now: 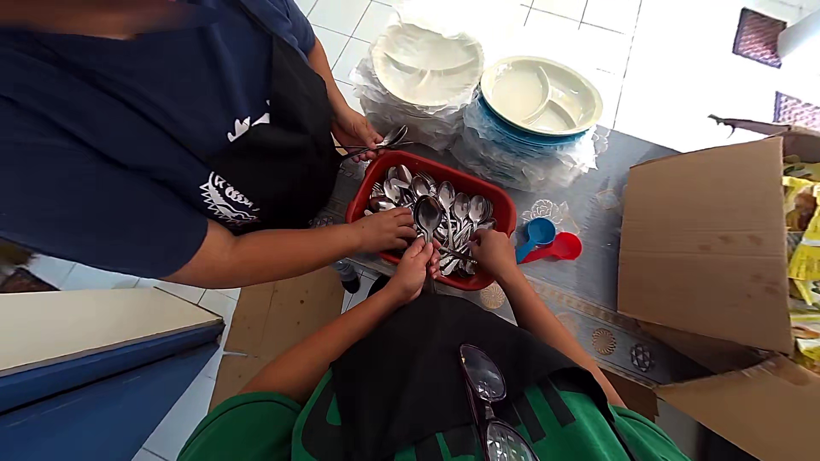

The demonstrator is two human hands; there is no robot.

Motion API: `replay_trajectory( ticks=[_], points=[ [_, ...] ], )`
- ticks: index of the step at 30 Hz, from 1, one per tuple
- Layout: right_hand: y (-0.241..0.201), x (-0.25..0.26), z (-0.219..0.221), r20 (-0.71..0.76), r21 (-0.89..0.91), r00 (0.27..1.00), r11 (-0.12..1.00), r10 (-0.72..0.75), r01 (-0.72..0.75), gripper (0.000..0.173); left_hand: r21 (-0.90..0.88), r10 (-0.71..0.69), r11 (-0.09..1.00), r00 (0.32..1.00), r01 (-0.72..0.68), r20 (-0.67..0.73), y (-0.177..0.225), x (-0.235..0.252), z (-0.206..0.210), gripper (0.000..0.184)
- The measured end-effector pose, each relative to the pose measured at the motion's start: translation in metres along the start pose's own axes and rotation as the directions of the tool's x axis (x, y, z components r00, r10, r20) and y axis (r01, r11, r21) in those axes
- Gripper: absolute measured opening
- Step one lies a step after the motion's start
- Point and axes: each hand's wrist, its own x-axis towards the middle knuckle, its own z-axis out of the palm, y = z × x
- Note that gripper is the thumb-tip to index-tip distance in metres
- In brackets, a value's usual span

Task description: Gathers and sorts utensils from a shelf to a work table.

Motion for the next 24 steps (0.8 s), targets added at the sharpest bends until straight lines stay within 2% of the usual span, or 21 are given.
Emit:
replay_trajectory(
  ticks=[5,10,14,16,20,22,24],
  points=[
    [-0.003,0.002,0.023,0.100,-0.101,0.992,0.991,-0.077,0.087,0.035,0.019,0.052,0.998,0.998,-0.052,-0.017,0.001,-0.001,-0.007,0.022],
    [-0.001,-0.001,0.025,0.092,-0.108,0.985,0.982,-0.143,0.153,0.027,0.030,0.081,0.996,0.996,-0.079,-0.046,0.002,-0.002,-0.009,0.021],
    [0.011,-0.018,0.010,-0.012,0.070,0.946,0.944,-0.323,0.323,0.022,0.053,0.084,0.995,0.992,-0.079,-0.098,0.005,-0.004,-0.008,0.022],
    [0.021,-0.025,0.001,-0.017,0.159,0.933,0.921,-0.359,0.357,0.022,0.053,0.075,0.996,0.989,-0.068,-0.131,0.005,-0.003,-0.006,0.025],
    [0.031,-0.043,-0.014,-0.031,0.379,0.956,0.882,-0.292,0.282,0.023,0.027,0.055,0.998,0.984,-0.052,-0.168,0.003,-0.001,-0.002,0.025],
    [0.030,-0.054,-0.016,-0.148,0.522,0.963,0.809,-0.226,0.270,0.023,0.033,0.051,0.998,0.985,-0.047,-0.166,0.002,0.001,0.002,0.025],
    [0.022,-0.066,-0.014,-0.318,0.569,0.934,0.756,-0.162,0.325,0.023,0.054,0.047,0.998,0.987,-0.039,-0.154,0.002,0.003,0.006,0.026]
  ],
)
